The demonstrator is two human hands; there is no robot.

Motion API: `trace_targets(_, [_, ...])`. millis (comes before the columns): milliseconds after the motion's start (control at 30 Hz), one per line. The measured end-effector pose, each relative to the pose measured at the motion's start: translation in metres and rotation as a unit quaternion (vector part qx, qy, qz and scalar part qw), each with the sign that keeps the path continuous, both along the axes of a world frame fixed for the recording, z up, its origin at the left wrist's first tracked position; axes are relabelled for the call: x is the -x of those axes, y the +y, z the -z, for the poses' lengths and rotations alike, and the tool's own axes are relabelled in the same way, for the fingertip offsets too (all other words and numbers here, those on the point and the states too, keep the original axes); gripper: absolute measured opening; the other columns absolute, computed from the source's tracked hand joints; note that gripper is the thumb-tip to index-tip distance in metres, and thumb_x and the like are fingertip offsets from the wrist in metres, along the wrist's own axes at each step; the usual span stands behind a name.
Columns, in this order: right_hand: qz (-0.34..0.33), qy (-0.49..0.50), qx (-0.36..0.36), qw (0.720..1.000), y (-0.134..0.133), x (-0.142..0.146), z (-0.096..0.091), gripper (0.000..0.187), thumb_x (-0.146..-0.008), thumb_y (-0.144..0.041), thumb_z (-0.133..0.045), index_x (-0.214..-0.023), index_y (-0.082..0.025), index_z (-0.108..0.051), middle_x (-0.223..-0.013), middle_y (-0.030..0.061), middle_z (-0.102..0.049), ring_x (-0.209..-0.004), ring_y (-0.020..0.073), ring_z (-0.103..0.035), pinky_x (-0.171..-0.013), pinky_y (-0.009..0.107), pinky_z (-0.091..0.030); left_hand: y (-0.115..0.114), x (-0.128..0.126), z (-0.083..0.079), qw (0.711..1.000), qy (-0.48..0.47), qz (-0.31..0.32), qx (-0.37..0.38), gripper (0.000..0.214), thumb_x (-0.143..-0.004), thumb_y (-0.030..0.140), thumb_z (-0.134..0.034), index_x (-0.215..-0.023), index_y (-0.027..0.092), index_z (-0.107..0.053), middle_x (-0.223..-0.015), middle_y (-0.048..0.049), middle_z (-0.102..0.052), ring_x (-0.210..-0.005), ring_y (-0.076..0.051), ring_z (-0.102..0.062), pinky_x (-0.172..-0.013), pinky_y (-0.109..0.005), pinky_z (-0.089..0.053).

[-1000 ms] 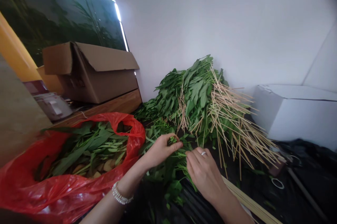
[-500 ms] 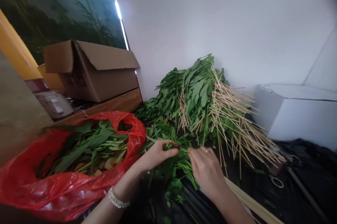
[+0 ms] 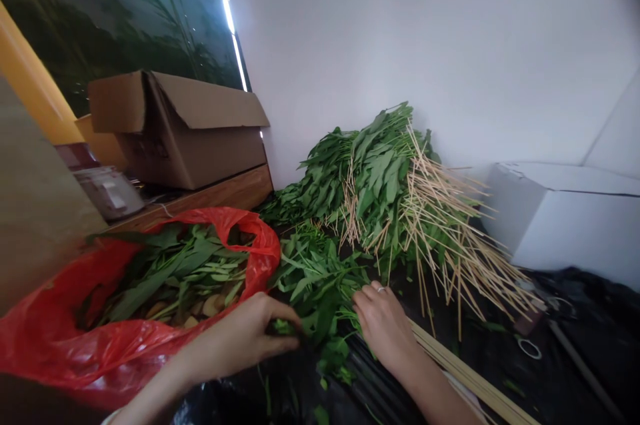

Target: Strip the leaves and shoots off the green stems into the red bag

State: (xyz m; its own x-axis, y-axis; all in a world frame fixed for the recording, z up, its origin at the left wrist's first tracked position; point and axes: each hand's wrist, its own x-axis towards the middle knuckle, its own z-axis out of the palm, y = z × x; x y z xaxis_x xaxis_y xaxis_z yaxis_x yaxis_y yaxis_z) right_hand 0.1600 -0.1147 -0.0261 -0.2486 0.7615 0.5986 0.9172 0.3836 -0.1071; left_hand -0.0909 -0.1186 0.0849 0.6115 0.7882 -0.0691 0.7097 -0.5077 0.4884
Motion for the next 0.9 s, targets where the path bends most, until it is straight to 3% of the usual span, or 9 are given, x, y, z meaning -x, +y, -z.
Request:
trace_targets(133, [-0.016,0.017,-0.042,0.999,-0.004,-0.003,-0.004,0.021,-0.089,-0.006,-0.045,-0.076,-0.019,-0.055,-0.073,0.0029,-0.055,-0.075,0.0206,-0.049,-0.07,0.035,-0.035,0.014,-0.047,0.029,0.986,-0.141,-0.062,-0.057,0.034,-0.08,0.032,-0.065,-0.113,0.025,-0.069,-0.11,-0.0016,-0.072,-0.1,-0.02,-0.066,-0.091,-0.026,-0.046])
trace_targets(200, [-0.05,0.03,-0.083,0.995,-0.008,-0.003,-0.008,0.022,-0.092,-0.006,-0.041,-0.081,-0.018,-0.056,-0.072,0.0031,-0.055,-0.074,0.0202,-0.048,-0.069,0.034,-0.035,0.019,-0.066,0.045,0.981,-0.155,-0.082,-0.086,0.047,-0.075,0.03,-0.07,-0.122,0.025,-0.064,-0.118,-0.0041,-0.069,-0.107,-0.023,-0.064,-0.094,-0.029,-0.046])
trace_targets(267, [-0.089,0.031,-0.11,0.989,-0.012,0.0,-0.01,0.023,-0.092,-0.005,-0.039,-0.086,-0.017,-0.057,-0.073,0.0036,-0.056,-0.074,0.0203,-0.049,-0.07,0.035,-0.036,0.022,-0.074,0.055,0.981,-0.146,-0.075,-0.101,0.041,-0.078,0.025,-0.064,-0.119,0.025,-0.066,-0.113,-0.0044,-0.071,-0.103,-0.022,-0.065,-0.089,-0.028,-0.047])
trace_targets(367, [-0.114,0.034,-0.111,0.987,-0.017,0.004,-0.014,0.018,-0.093,-0.008,-0.041,-0.099,-0.015,-0.057,-0.079,0.0048,-0.059,-0.078,0.0209,-0.051,-0.072,0.036,-0.038,0.022,-0.057,0.05,0.993,-0.08,-0.027,-0.086,0.024,-0.082,0.022,-0.056,-0.098,0.024,-0.074,-0.09,-0.0021,-0.075,-0.084,-0.018,-0.068,-0.076,-0.024,-0.048])
trace_targets(467, [-0.084,0.065,-0.119,0.987,-0.016,0.001,-0.017,0.019,-0.094,-0.013,-0.046,-0.111,-0.014,-0.055,-0.083,0.0055,-0.062,-0.081,0.0212,-0.054,-0.075,0.036,-0.04,0.024,-0.018,0.024,0.995,0.066,-0.002,-0.071,0.017,-0.073,0.024,-0.064,-0.085,0.027,-0.076,-0.083,-0.0001,-0.075,-0.081,-0.02,-0.068,-0.072,-0.024,-0.048])
trace_targets(600, [-0.027,0.065,-0.142,0.987,-0.011,-0.005,-0.017,0.021,-0.093,-0.012,-0.046,-0.113,-0.014,-0.055,-0.081,0.0056,-0.064,-0.081,0.0214,-0.056,-0.077,0.037,-0.042,0.036,0.003,-0.003,0.956,0.12,-0.175,-0.204,0.035,-0.077,0.015,-0.054,-0.103,0.029,-0.072,-0.1,-0.0037,-0.074,-0.095,-0.023,-0.067,-0.082,-0.029,-0.047])
trace_targets(667, [-0.011,0.056,-0.141,0.988,-0.009,-0.007,-0.016,0.021,-0.093,-0.011,-0.046,-0.112,-0.014,-0.056,-0.081,0.0053,-0.064,-0.08,0.0219,-0.056,-0.078,0.038,-0.042,0.043,-0.014,0.0,0.947,0.083,-0.202,-0.237,0.03,-0.083,0.023,-0.052,-0.107,0.028,-0.07,-0.103,-0.0043,-0.074,-0.097,-0.024,-0.067,-0.083,-0.029,-0.047])
trace_targets(767, [0.013,0.049,-0.128,0.99,-0.007,-0.011,-0.014,0.02,-0.092,-0.009,-0.045,-0.108,-0.015,-0.057,-0.081,0.0057,-0.064,-0.08,0.0227,-0.057,-0.077,0.038,-0.042,0.053,-0.055,0.023,0.959,0.055,-0.164,-0.223,0.031,-0.085,0.044,-0.055,-0.107,0.028,-0.07,-0.099,-0.0059,-0.074,-0.094,-0.025,-0.067,-0.08,-0.03,-0.049])
trace_targets(900, [0.037,0.052,-0.107,0.992,-0.004,-0.017,-0.012,0.022,-0.092,-0.009,-0.042,-0.105,-0.015,-0.059,-0.084,0.0074,-0.065,-0.083,0.0228,-0.057,-0.079,0.039,-0.043,0.072,-0.084,0.048,0.968,0.08,-0.135,-0.198,0.023,-0.08,0.031,-0.061,-0.097,0.022,-0.073,-0.093,-0.0106,-0.074,-0.089,-0.028,-0.067,-0.075,-0.033,-0.048])
